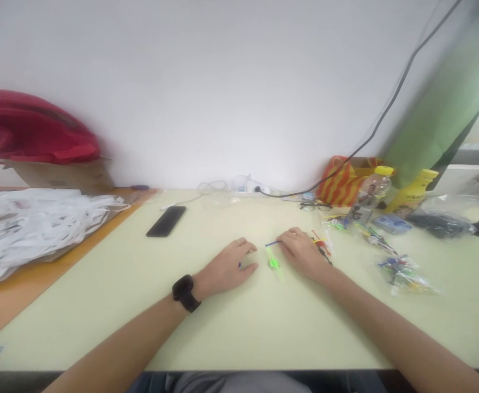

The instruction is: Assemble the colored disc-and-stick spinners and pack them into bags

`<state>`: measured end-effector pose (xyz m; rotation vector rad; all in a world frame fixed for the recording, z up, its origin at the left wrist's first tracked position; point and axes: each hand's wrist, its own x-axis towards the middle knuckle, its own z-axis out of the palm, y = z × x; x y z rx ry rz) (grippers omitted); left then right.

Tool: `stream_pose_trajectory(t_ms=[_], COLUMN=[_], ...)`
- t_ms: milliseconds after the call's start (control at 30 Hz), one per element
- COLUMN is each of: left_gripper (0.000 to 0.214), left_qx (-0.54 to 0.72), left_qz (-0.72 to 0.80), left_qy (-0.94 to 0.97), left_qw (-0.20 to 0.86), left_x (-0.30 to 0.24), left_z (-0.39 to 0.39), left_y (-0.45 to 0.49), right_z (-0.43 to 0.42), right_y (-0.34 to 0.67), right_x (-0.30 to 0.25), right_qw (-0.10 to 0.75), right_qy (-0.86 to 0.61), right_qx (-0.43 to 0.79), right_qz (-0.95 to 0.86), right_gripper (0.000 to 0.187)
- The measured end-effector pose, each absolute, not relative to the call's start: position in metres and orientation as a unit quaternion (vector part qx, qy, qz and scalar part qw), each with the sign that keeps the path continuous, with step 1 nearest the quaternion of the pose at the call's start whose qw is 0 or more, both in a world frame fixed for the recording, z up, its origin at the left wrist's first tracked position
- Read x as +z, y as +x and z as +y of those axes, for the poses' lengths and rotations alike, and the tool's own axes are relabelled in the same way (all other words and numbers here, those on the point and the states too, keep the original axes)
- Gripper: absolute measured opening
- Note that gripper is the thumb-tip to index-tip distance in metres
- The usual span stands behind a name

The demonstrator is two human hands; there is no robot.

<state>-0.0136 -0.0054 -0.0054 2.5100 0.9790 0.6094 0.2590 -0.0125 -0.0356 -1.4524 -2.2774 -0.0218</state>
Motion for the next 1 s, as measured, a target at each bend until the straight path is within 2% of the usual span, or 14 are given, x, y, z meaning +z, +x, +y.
stream_pose_trajectory(t_ms=[167,367,500,600,733,867,1000], left_gripper=[0.038,0.037,0.036,0.038,0.036,0.027,0.028], left_qx=[0.192,0.183,0.226,0.263,0.295,0.309,0.319], left_qz=[0.382,0.415,0.423,0.420,0.396,0.388,0.378], left_qy=[0.897,0.883,0.857,0.814,0.755,0.750,0.770], left_qw=[0.112,0.123,0.188,0.304,0.431,0.438,0.403], left_x=[0.004,0.001,-0.006,-0.008,-0.009,-0.015,-0.019], left_z=[-0.007,-0.009,-0.006,-0.005,-0.004,0.000,0.002], left_y=[-0.018,-0.013,-0.012,-0.010,-0.007,-0.006,-0.006], right_z=[-0.010,-0.014,-0.015,-0.015,-0.017,-0.028,-0.049], right_y=[0.263,0.263,0.263,0.265,0.267,0.255,0.229], right_x=[-0.033,-0.032,-0.033,-0.032,-0.028,-0.020,-0.012], right_qw=[0.234,0.238,0.228,0.217,0.272,0.371,0.371], right_qy=[-0.540,-0.521,-0.542,-0.551,-0.568,-0.506,-0.413], right_qx=[0.018,0.031,0.019,0.016,0.034,0.133,0.214], right_qz=[-0.808,-0.819,-0.809,-0.806,-0.776,-0.767,-0.804], right_gripper=[0.027,0.029,0.025,0.023,0.017,0.011,0.013])
